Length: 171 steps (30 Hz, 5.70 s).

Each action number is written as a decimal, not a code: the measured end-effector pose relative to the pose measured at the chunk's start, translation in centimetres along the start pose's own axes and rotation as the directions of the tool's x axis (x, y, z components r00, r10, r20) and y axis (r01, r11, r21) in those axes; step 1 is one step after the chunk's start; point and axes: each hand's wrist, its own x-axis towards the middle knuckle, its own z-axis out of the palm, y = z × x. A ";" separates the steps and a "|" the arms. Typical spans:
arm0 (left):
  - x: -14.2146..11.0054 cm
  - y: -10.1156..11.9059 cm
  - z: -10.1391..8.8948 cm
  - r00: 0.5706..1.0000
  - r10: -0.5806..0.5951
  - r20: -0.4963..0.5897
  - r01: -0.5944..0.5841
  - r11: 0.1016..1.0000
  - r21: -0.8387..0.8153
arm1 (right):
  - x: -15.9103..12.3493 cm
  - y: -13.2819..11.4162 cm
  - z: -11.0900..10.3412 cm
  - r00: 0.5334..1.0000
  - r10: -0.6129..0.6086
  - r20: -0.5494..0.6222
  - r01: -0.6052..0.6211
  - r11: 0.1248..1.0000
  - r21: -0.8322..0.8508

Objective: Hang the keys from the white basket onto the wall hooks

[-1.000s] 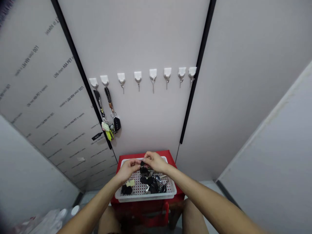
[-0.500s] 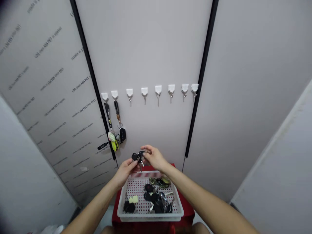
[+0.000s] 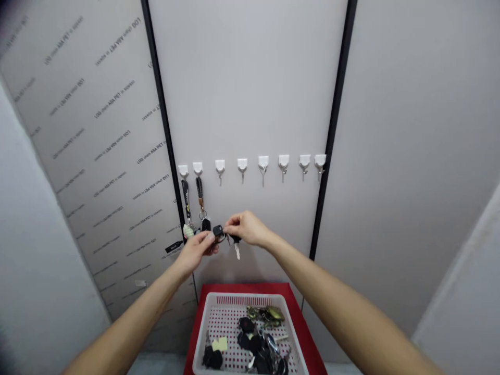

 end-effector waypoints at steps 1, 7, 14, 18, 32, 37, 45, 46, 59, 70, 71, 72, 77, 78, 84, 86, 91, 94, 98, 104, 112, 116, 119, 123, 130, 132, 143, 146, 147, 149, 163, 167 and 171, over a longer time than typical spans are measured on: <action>0.5 1.1 -0.2 0.999 0.022 -0.033 -0.022 1.000 0.004 | 0.8 -0.8 -0.8 1.000 -0.013 -0.021 0.013 1.000 0.007; 3.2 6.8 -0.2 0.968 0.119 -0.222 -0.118 0.993 0.018 | 5.4 -4.8 -3.8 0.918 -0.098 -0.384 0.040 0.987 -0.156; 3.9 8.9 0.6 0.967 0.138 -0.212 -0.121 0.988 0.092 | 8.3 -5.8 -3.4 0.851 -0.172 -0.496 -0.050 0.914 -0.403; 3.7 8.2 0.9 0.974 0.121 -0.192 -0.106 0.991 0.086 | 8.6 -5.3 -2.9 0.846 -0.210 -0.490 -0.084 0.855 -0.512; -1.8 -8.3 3.3 0.980 -0.198 0.013 0.192 0.964 0.185 | -3.2 6.1 3.6 0.988 -0.067 -0.138 -0.022 0.826 -0.564; -5.2 -15.2 5.2 0.964 -0.240 0.116 0.147 0.843 0.518 | -9.1 12.4 7.8 0.951 0.274 0.143 -0.092 0.693 -0.715; -5.9 -15.4 6.0 0.975 -0.170 0.143 0.028 0.734 0.678 | -10.6 13.7 9.2 0.941 0.278 0.194 -0.033 0.645 -0.763; -5.9 -15.4 6.0 0.969 -0.197 0.152 0.046 0.742 0.669 | -10.6 13.6 9.2 0.940 0.278 0.198 -0.031 0.648 -0.761; -5.8 -15.7 5.9 0.951 -0.253 0.177 0.093 0.782 0.617 | -10.4 13.5 7.7 0.951 0.268 0.155 -0.162 0.857 -0.488; -4.3 -10.4 7.4 0.963 -0.019 0.267 -0.050 0.967 0.249 | -7.9 9.0 4.3 0.975 0.155 0.156 -0.206 0.892 0.401; -4.2 -10.3 7.3 0.973 -0.013 0.232 -0.033 0.980 0.197 | -7.8 8.7 4.1 0.977 0.164 0.136 -0.207 0.882 0.424; -4.2 -10.1 7.1 0.983 -0.012 0.186 -0.015 0.989 0.145 | -7.7 8.5 4.0 0.979 0.174 0.111 -0.205 0.870 0.448; -3.7 -8.3 5.9 0.990 -0.103 0.096 0.107 0.994 -0.036 | -7.5 7.8 3.5 0.973 0.232 0.017 -0.202 0.805 0.558; -3.6 -7.9 5.7 0.991 -0.101 0.089 0.107 0.992 -0.060 | -7.5 7.7 3.5 0.970 0.244 0.008 -0.204 0.792 0.575; -2.8 -6.0 5.4 0.989 -0.106 0.108 0.130 0.962 -0.241 | -7.0 6.9 3.6 0.959 0.283 -0.001 -0.213 0.724 0.656; -2.5 -5.4 5.4 0.992 -0.088 0.095 0.111 0.954 -0.279 | -6.9 6.7 3.8 0.959 0.284 -0.002 -0.211 0.715 0.667; -2.2 -4.0 5.1 0.994 -0.051 0.101 0.079 0.953 -0.293 | -7.1 6.8 5.1 0.980 0.184 0.080 -0.192 0.751 0.632; -2.0 -3.5 4.7 0.997 -0.029 0.071 0.050 0.947 -0.317 | -7.3 6.9 5.6 0.971 0.167 0.172 -0.238 0.755 0.611; -1.7 -3.5 3.9 1.000 -0.011 0.012 0.015 0.945 -0.326 | -7.1 6.8 5.6 0.970 0.182 0.161 -0.242 0.774 0.584; -1.6 -3.4 3.1 0.999 0.021 -0.027 -0.029 0.950 -0.310 | -6.3 6.1 5.0 0.957 0.289 0.010 -0.237 0.764 0.600; -1.9 -2.2 4.1 0.997 0.039 -0.064 -0.053 0.971 -0.233 | -6.1 5.4 4.8 0.958 0.282 0.059 -0.263 0.771 0.580; -1.9 -1.7 3.9 0.992 0.055 -0.111 -0.077 0.976 -0.203 | -6.1 5.3 4.5 0.965 0.260 0.030 -0.225 0.764 0.605; -1.6 -1.5 2.8 0.987 0.106 -0.124 -0.124 0.981 -0.151 | -5.2 4.6 2.7 0.964 0.259 -0.063 -0.155 0.736 0.659; -0.9 -0.6 2.1 0.978 0.179 -0.111 -0.183 0.983 -0.024 | -3.1 2.2 -0.6 0.957 0.196 -0.213 -0.027 0.794 0.607; 2.3 4.4 4.1 0.905 0.424 -0.013 -0.413 0.887 0.208 | 1.3 -1.3 -4.2 0.886 0.111 -0.450 0.168 0.828 0.536; 3.5 5.4 4.5 0.911 0.412 -0.031 -0.396 0.891 0.224 | 2.4 -1.9 -4.7 0.866 0.105 -0.488 0.203 0.820 0.535; 4.7 4.6 4.8 0.952 0.300 -0.062 -0.280 0.934 0.221 | 5.6 -1.5 -4.6 0.776 0.260 -0.574 0.087 0.858 0.506; 3.7 2.9 4.2 0.967 0.249 -0.060 -0.229 0.946 0.231 | 4.8 -0.3 -4.2 0.742 0.197 -0.641 0.105 0.910 0.402; 3.3 2.1 4.0 0.972 0.226 -0.062 -0.207 0.952 0.224 | 4.2 0.2 -3.9 0.719 0.156 -0.677 0.109 0.937 0.332; 2.3 -0.2 3.6 0.983 0.171 -0.064 -0.156 0.968 0.198 | 2.5 1.8 -2.8 0.703 0.059 -0.709 0.086 0.982 0.167; -7.2 -14.6 5.6 0.967 -0.151 0.207 -0.060 0.652 0.756 | -12.5 13.8 10.1 0.946 0.263 0.190 -0.159 0.886 -0.437; -6.8 -14.6 5.7 0.961 -0.209 0.181 -0.011 0.624 0.781 | -12.0 13.6 9.8 0.933 0.299 0.201 -0.187 0.879 -0.439; -6.2 -14.8 4.6 0.971 -0.228 0.073 0.118 0.721 0.683 | -12.2 13.5 9.3 0.955 0.234 0.181 -0.159 0.921 -0.355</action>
